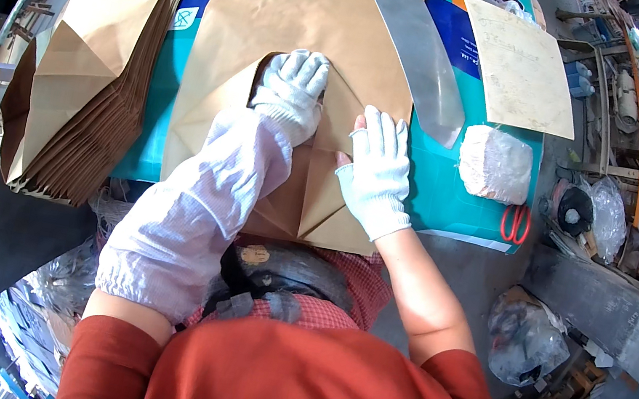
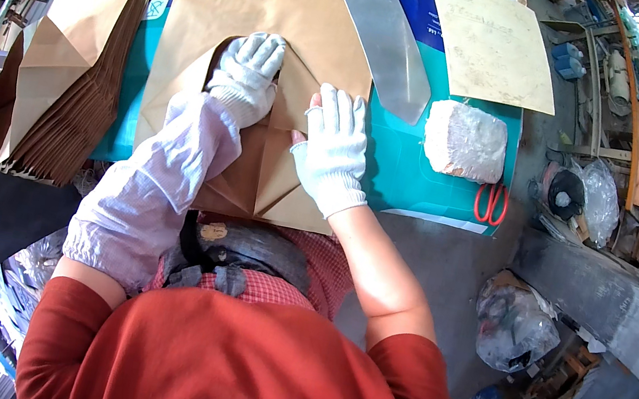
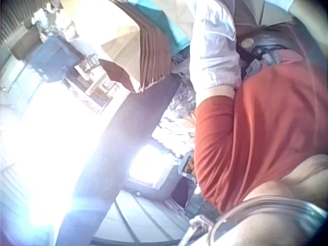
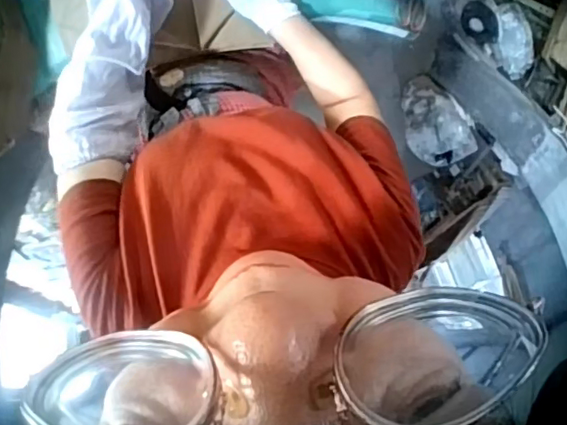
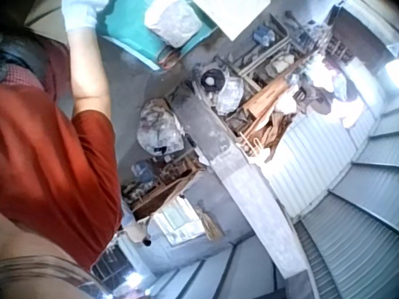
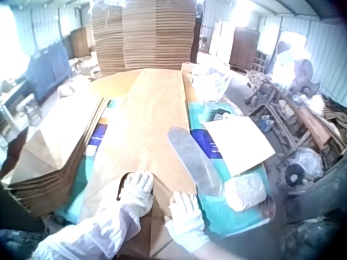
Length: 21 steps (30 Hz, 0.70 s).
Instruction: The person folds brown paper sheets on a green work surface, using a metal ruler to crease the folds. They repeatedly pick up a sheet, fold it in half, press the crease with the ruler, and place the folded sheet into a growing stack.
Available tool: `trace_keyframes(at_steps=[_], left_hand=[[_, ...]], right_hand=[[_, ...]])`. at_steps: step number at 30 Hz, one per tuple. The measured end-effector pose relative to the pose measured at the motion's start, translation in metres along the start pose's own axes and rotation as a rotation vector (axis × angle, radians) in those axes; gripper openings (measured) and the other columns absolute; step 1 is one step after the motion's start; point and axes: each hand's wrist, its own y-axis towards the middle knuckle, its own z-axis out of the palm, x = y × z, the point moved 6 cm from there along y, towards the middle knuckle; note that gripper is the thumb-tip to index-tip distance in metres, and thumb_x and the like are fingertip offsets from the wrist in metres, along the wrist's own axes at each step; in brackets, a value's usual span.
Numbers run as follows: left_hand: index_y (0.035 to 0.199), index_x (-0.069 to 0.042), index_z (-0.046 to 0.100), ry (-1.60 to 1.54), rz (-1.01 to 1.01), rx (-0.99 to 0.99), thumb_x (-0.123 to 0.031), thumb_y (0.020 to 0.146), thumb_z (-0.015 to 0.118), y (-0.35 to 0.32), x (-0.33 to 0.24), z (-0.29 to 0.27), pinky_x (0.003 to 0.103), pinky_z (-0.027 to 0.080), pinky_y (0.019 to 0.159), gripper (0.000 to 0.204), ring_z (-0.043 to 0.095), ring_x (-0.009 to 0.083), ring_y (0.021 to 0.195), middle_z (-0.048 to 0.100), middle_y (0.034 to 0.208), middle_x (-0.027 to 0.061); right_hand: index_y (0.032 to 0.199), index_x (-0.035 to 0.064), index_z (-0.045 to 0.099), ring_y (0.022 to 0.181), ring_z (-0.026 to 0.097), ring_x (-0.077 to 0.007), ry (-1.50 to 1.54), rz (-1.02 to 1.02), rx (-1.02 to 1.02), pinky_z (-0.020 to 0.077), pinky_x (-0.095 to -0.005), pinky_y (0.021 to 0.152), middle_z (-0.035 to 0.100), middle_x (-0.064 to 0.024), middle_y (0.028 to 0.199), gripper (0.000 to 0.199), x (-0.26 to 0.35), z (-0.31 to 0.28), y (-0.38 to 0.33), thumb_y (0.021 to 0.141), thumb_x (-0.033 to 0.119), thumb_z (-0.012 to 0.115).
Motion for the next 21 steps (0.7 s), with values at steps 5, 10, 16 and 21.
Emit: trace_keyframes(at_steps=[5,10,16,21], left_hand=[[0.137,-0.002,0.062,-0.295,0.113,0.801,-0.035,0.096,0.06,-0.022,-0.005,-0.1,0.042,0.051,0.105,0.053,0.061,0.0394,0.127,0.067,0.133,0.0208],[0.147,-0.002,0.058,-1.399,-0.495,0.018,-0.065,0.103,0.047,-0.1,0.104,-0.086,0.041,0.031,0.121,0.078,0.043,0.0281,0.148,0.056,0.152,0.0149],[0.152,-0.001,0.051,-1.155,-0.051,-0.11,-0.062,0.11,0.028,-0.151,0.141,-0.006,0.043,0.024,0.127,0.078,0.039,0.031,0.152,0.048,0.159,0.0179],[0.143,0.004,0.051,-0.523,0.106,-0.26,-0.047,0.096,0.06,-0.146,0.101,-0.028,0.054,0.036,0.119,0.07,0.042,0.0519,0.143,0.048,0.151,0.0292]], right_hand=[[0.133,-0.0053,0.06,0.141,0.044,-0.0402,-0.008,0.061,0.089,0.0301,-0.0599,0.122,0.05,-0.0214,0.147,0.072,0.002,-0.004,-0.001,0.073,0.027,0.084],[0.13,-0.0078,0.062,0.136,0.047,-0.043,0.006,-0.005,0.057,0.029,-0.0588,0.122,0.052,-0.0248,0.144,0.071,0.014,-0.004,0.014,0.078,0.037,0.082],[0.134,-0.005,0.062,0.137,0.046,-0.0398,-0.058,-0.122,0.009,0.028,-0.0569,0.122,0.055,-0.0232,0.144,0.072,0.028,0.017,0.058,0.084,0.046,0.075],[0.133,-0.0031,0.063,0.137,0.047,-0.0365,-0.1,-0.117,-0.008,0.0278,-0.0564,0.123,0.055,-0.0219,0.143,0.071,0.026,0.021,0.057,0.085,0.049,0.074]])
